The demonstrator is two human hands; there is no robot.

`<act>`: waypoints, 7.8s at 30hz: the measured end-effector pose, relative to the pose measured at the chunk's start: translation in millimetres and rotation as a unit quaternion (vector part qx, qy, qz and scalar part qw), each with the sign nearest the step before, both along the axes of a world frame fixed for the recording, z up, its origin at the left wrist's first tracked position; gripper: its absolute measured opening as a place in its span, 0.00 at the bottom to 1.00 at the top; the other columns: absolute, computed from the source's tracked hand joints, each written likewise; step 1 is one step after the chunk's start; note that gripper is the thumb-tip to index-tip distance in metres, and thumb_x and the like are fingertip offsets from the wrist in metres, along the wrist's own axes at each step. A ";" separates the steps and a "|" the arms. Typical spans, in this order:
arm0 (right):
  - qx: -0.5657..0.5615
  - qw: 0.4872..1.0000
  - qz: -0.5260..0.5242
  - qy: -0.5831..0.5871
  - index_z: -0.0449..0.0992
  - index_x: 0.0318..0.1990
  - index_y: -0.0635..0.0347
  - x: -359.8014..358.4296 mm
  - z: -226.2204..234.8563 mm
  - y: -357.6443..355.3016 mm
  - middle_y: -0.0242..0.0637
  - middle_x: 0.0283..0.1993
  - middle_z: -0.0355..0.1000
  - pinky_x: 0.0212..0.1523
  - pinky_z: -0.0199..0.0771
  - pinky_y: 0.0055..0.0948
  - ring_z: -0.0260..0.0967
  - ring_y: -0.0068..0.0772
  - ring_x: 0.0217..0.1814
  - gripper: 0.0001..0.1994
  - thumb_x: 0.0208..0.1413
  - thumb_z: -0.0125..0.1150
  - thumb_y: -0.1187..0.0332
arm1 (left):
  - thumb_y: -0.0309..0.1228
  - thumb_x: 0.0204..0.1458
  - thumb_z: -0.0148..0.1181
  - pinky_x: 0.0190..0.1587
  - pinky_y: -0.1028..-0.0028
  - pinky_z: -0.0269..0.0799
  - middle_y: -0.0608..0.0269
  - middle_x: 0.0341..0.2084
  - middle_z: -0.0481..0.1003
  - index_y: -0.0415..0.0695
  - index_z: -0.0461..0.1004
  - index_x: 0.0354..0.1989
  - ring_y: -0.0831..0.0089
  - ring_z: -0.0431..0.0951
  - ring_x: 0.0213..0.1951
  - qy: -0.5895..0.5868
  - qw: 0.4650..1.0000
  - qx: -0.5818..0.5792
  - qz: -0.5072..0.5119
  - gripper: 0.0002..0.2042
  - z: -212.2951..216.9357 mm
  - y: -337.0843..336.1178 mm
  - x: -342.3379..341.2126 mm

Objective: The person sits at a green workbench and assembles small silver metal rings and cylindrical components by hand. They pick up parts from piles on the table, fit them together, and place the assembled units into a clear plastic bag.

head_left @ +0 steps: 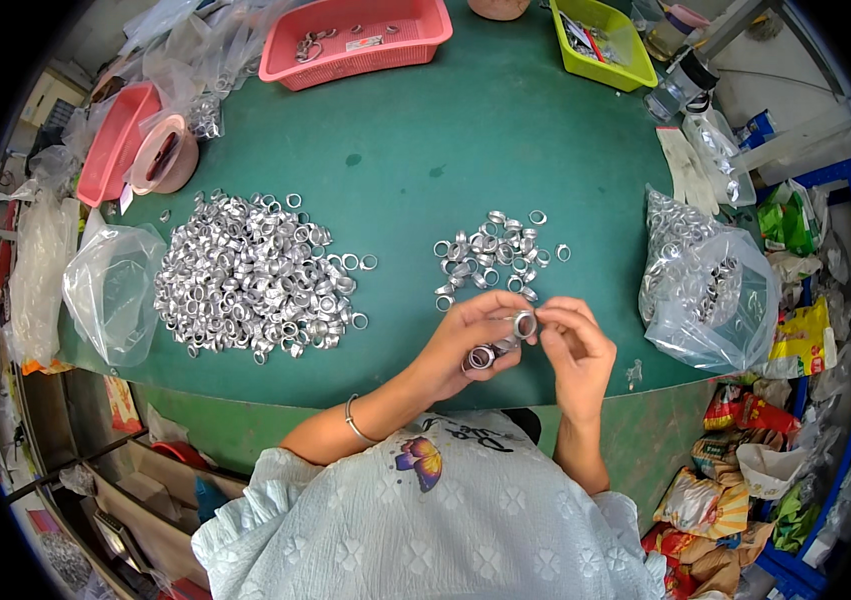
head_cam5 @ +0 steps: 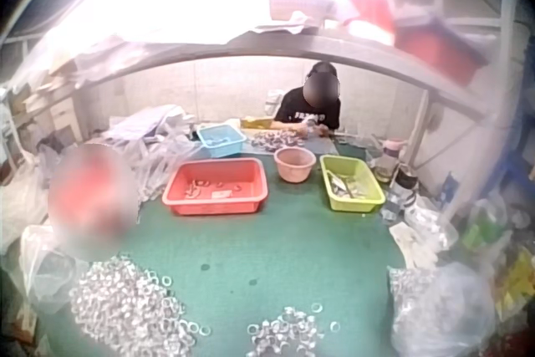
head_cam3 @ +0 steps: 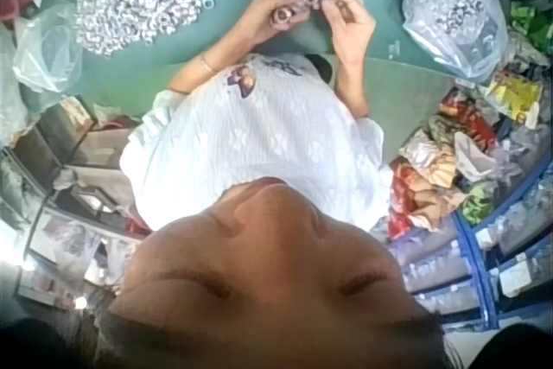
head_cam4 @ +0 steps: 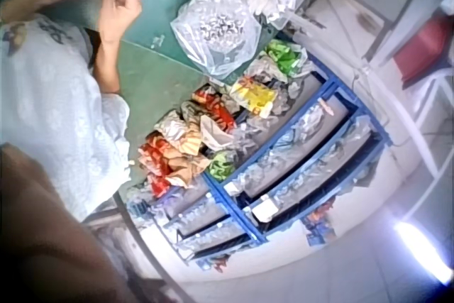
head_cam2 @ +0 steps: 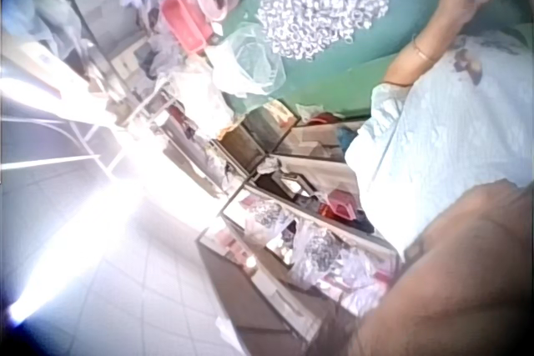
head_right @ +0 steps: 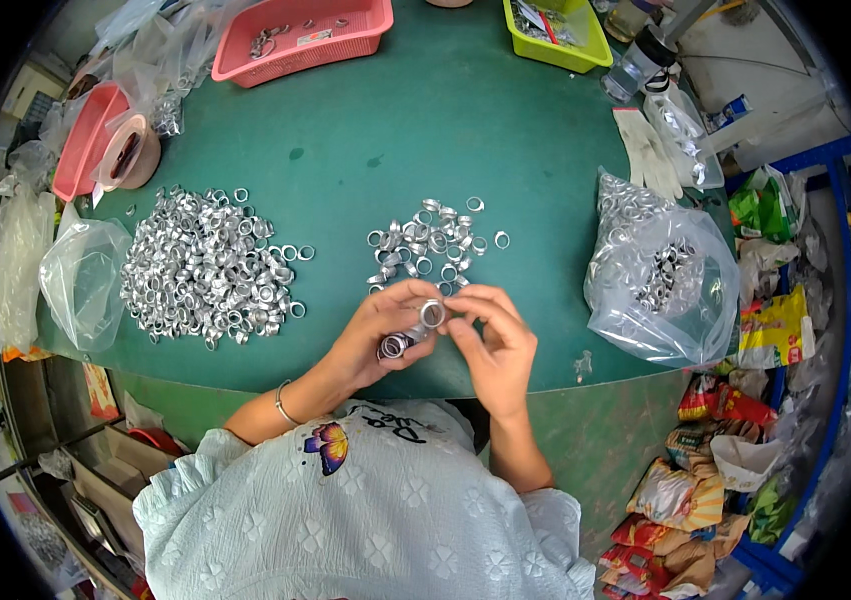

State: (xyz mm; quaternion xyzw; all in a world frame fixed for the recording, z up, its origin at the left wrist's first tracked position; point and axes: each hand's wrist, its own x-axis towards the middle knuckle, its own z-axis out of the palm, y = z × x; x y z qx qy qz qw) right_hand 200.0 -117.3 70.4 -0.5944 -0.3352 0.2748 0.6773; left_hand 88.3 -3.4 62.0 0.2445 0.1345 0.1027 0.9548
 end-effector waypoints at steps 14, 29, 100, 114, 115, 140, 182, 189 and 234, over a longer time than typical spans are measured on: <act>-0.201 0.860 0.068 -0.465 0.68 0.53 0.49 26.1 -38.9 54.5 0.41 0.62 0.51 0.61 0.44 0.47 0.43 0.50 0.66 0.34 0.32 0.71 0.63 | 0.23 0.42 0.61 0.23 0.70 0.67 0.61 0.25 0.69 0.44 0.75 0.29 0.66 0.72 0.24 0.365 0.509 0.746 0.226 0.05 -28.0 48.8 -81.7; -0.158 0.821 0.105 -0.538 0.73 0.37 0.58 27.2 -66.6 45.7 0.41 0.52 0.62 0.56 0.51 0.45 0.55 0.45 0.59 0.12 0.42 0.63 0.68 | 0.30 0.38 0.62 0.51 0.53 0.55 0.62 0.45 0.66 0.47 0.73 0.37 0.64 0.65 0.46 0.281 0.302 0.908 0.070 0.14 -62.0 60.6 -99.5; -0.092 0.873 0.073 -0.474 0.73 0.33 0.62 -17.1 -29.7 30.0 0.38 0.41 0.69 0.44 0.62 0.34 0.64 0.41 0.43 0.09 0.42 0.56 0.81 | 0.33 0.56 0.51 0.35 0.82 0.62 0.67 0.36 0.70 0.38 0.70 0.45 0.82 0.65 0.33 0.096 0.995 0.027 0.027 0.13 -52.8 6.8 -42.4; -0.235 0.805 -0.015 -0.544 0.73 0.40 0.62 25.1 -64.0 60.1 0.36 0.40 0.67 0.43 0.58 0.36 0.61 0.39 0.44 0.12 0.44 0.58 0.76 | 0.21 0.51 0.50 0.25 0.83 0.57 0.62 0.27 0.73 0.36 0.73 0.43 0.84 0.62 0.23 0.127 0.972 0.164 0.113 0.11 -35.0 8.0 -40.2; -0.230 0.803 -0.015 -0.549 0.74 0.38 0.61 27.2 -67.1 59.5 0.35 0.39 0.67 0.42 0.57 0.36 0.61 0.38 0.43 0.11 0.43 0.59 0.74 | 0.21 0.51 0.49 0.25 0.83 0.57 0.62 0.27 0.72 0.36 0.73 0.43 0.84 0.62 0.23 0.128 0.970 0.173 0.116 0.11 -31.7 7.6 -40.6; -0.202 0.971 0.047 -0.122 0.72 0.38 0.67 -5.7 -40.7 31.9 0.34 0.27 0.70 0.29 0.63 0.24 0.66 0.26 0.28 0.08 0.50 0.57 0.74 | 0.29 0.52 0.51 0.21 0.83 0.54 0.67 0.23 0.63 0.39 0.68 0.41 0.83 0.59 0.21 0.072 0.986 0.134 0.066 0.10 -34.3 1.2 -46.3; -0.060 0.846 0.229 0.479 0.70 0.39 0.63 -25.5 -43.7 42.2 0.35 0.37 0.70 0.32 0.62 0.23 0.64 0.24 0.35 0.13 0.60 0.46 0.61 | 0.23 0.46 0.60 0.26 0.85 0.62 0.72 0.22 0.66 0.40 0.72 0.43 0.86 0.66 0.25 0.143 0.911 0.315 0.224 0.13 -30.3 0.6 -40.2; -0.112 0.934 0.209 0.268 0.73 0.36 0.63 -19.6 -52.2 39.3 0.33 0.36 0.70 0.32 0.62 0.20 0.63 0.21 0.31 0.13 0.59 0.48 0.62 | 0.23 0.47 0.58 0.23 0.86 0.60 0.69 0.22 0.66 0.41 0.72 0.39 0.84 0.66 0.23 0.129 0.894 0.357 0.236 0.10 -35.5 2.1 -40.3; -0.135 0.813 0.096 -0.559 0.73 0.43 0.61 -5.7 -74.7 116.7 0.37 0.42 0.67 0.40 0.62 0.35 0.61 0.40 0.42 0.17 0.41 0.54 0.81 | 0.30 0.54 0.50 0.20 0.83 0.62 0.66 0.25 0.72 0.40 0.72 0.40 0.77 0.72 0.31 0.071 0.984 -0.074 0.147 0.10 -54.1 8.7 -52.1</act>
